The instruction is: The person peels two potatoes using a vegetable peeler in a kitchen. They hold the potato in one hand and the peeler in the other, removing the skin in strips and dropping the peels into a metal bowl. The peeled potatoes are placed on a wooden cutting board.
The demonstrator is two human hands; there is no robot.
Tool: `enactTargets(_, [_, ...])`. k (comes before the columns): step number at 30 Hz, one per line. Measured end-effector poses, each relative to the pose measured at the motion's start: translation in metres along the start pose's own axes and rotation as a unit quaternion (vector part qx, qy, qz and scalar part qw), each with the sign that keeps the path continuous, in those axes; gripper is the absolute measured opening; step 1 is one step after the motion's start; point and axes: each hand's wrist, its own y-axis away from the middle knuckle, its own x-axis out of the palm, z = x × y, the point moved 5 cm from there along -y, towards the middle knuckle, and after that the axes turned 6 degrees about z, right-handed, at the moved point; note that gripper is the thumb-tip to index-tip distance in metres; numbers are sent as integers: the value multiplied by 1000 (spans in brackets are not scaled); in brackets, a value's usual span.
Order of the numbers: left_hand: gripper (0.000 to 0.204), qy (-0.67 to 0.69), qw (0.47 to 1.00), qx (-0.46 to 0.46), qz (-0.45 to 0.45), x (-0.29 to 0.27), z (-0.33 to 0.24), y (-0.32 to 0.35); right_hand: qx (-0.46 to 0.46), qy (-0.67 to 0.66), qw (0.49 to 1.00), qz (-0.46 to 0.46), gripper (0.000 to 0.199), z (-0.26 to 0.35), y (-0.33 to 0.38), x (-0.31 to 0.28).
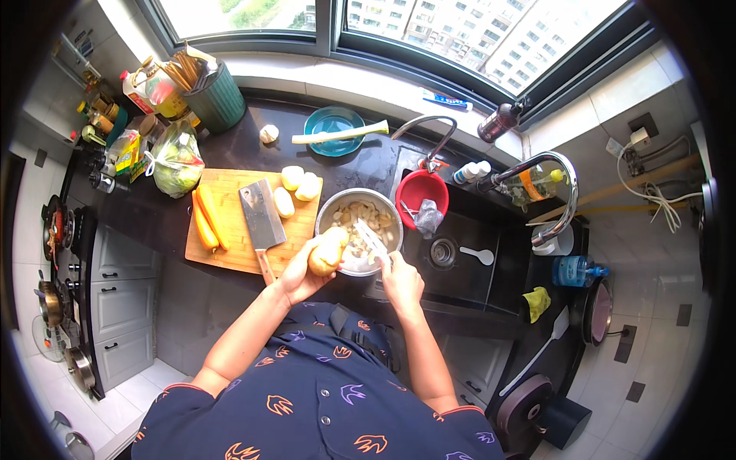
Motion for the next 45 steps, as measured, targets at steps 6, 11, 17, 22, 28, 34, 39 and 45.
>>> enactTargets(6, [49, -63, 997, 28, 37, -17, -1, -16, -131, -107, 985, -47, 25, 50, 37, -25])
enactTargets(11, [44, -54, 996, 54, -50, -9, 4, -10, -182, -86, 977, -64, 22, 62, 37, -9])
enactTargets(17, [45, -114, 988, 103, -18, 29, -7, 4, -12, -5, 1000, -24, 29, -5, -10, 6])
enactTargets(22, [49, 2, 999, 32, 12, -14, 2, -16, -74, -115, 990, -23, 30, 28, 25, -11])
enactTargets(28, [45, -56, 995, 66, -41, -30, 8, -19, -184, -132, 973, -42, 23, 71, 55, -7])
enactTargets(34, [39, -73, 994, 74, -35, -29, 13, -13, -67, -20, 997, -28, 28, 30, 9, 9])
enactTargets(39, [37, -83, 994, 74, -4, -17, 5, -15, -10, -36, 999, -18, 30, 4, 3, -5])
enactTargets(45, [41, -125, 985, 91, -76, -24, 5, -19, -151, -103, 983, -31, 27, 52, 43, -15])
